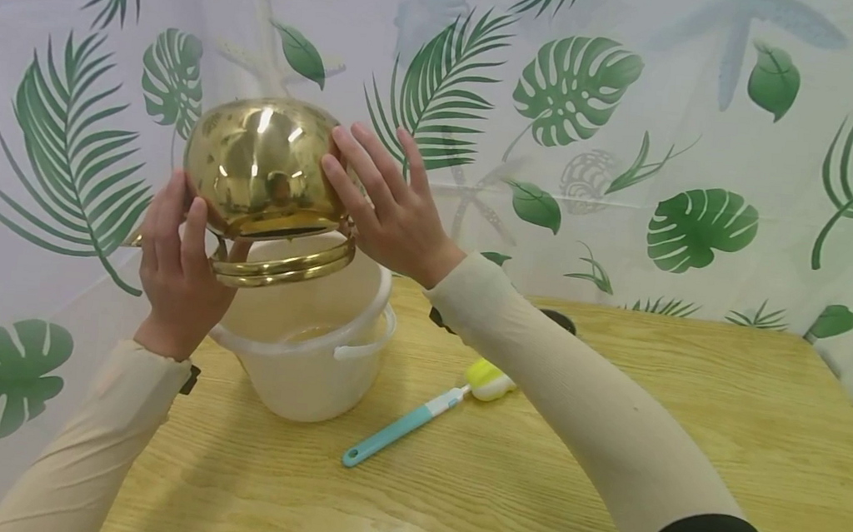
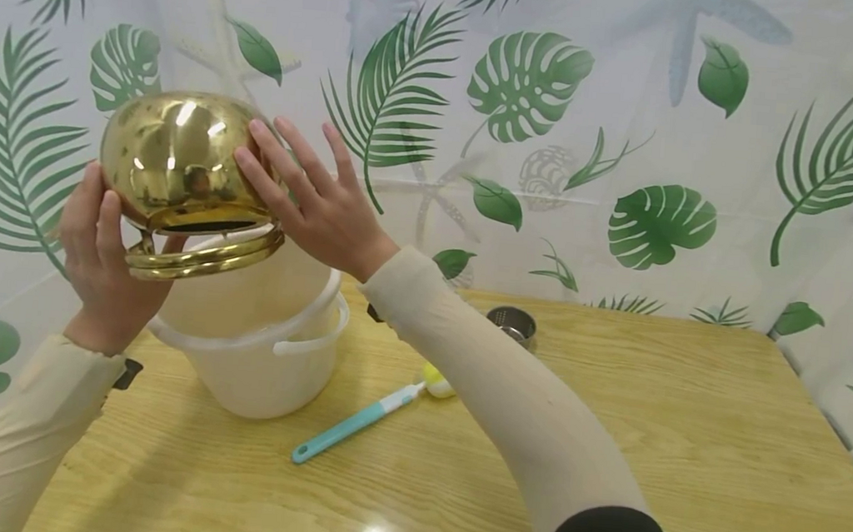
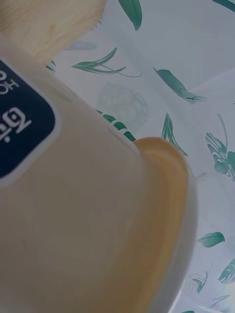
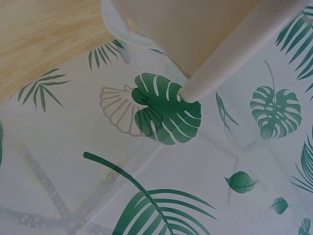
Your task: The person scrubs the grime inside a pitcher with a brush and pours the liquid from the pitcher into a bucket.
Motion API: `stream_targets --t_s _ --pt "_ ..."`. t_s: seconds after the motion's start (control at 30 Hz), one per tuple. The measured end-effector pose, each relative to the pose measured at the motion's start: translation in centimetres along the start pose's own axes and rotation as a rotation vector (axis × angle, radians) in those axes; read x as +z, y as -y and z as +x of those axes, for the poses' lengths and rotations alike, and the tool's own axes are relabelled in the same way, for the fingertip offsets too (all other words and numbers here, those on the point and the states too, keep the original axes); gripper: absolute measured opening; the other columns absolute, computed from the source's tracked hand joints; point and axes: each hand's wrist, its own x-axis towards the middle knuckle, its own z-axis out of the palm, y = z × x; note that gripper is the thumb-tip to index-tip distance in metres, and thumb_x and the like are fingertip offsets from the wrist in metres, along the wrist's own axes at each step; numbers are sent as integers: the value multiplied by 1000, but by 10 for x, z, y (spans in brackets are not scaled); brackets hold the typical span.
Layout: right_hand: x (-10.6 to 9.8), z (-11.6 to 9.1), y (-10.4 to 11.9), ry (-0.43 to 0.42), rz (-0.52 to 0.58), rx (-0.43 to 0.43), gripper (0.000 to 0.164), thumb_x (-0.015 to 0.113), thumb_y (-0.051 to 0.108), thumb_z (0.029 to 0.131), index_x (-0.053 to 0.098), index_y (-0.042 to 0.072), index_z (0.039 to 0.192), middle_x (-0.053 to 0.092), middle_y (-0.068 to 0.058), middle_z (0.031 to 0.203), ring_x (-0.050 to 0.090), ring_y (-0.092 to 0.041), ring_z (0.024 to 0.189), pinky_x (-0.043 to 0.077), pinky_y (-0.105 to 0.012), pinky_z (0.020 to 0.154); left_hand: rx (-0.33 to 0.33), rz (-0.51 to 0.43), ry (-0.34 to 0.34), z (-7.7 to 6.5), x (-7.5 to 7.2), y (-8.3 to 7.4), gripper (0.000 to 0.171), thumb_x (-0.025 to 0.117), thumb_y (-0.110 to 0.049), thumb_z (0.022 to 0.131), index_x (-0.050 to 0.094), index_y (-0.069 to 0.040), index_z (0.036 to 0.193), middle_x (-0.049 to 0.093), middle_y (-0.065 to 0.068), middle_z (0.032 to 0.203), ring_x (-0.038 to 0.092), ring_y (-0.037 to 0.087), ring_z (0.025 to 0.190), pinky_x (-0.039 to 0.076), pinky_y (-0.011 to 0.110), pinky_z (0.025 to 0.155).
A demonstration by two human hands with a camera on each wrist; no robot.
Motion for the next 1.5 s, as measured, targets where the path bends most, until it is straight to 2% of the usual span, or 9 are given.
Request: stream_targets --t_s 0.67,1.13,1.5 --pt "1 0 1 -23 11 -19 49 61 5 85 36 7 126 57 -17 122 53 -33 119 33 -55 106 12 8 -49 2 0 -5 60 67 -6 79 42 -26 130 56 15 122 55 34 110 46 49 96" --pt "1 2 0 -41 12 -31 50 62 5 84 35 8 126 56 -17 122 53 -33 119 34 -56 105 17 -1 -75 2 2 -2 64 69 -1 77 42 -27 128 55 11 124 54 32 110 47 47 94" --pt "1 1 0 -41 12 -32 51 62 5 83 35 8 126 56 -18 122 54 -33 118 37 -56 102 11 -3 -71 -1 2 -1 60 67 -4 78 43 -26 128 56 14 122 54 34 110 45 49 97"
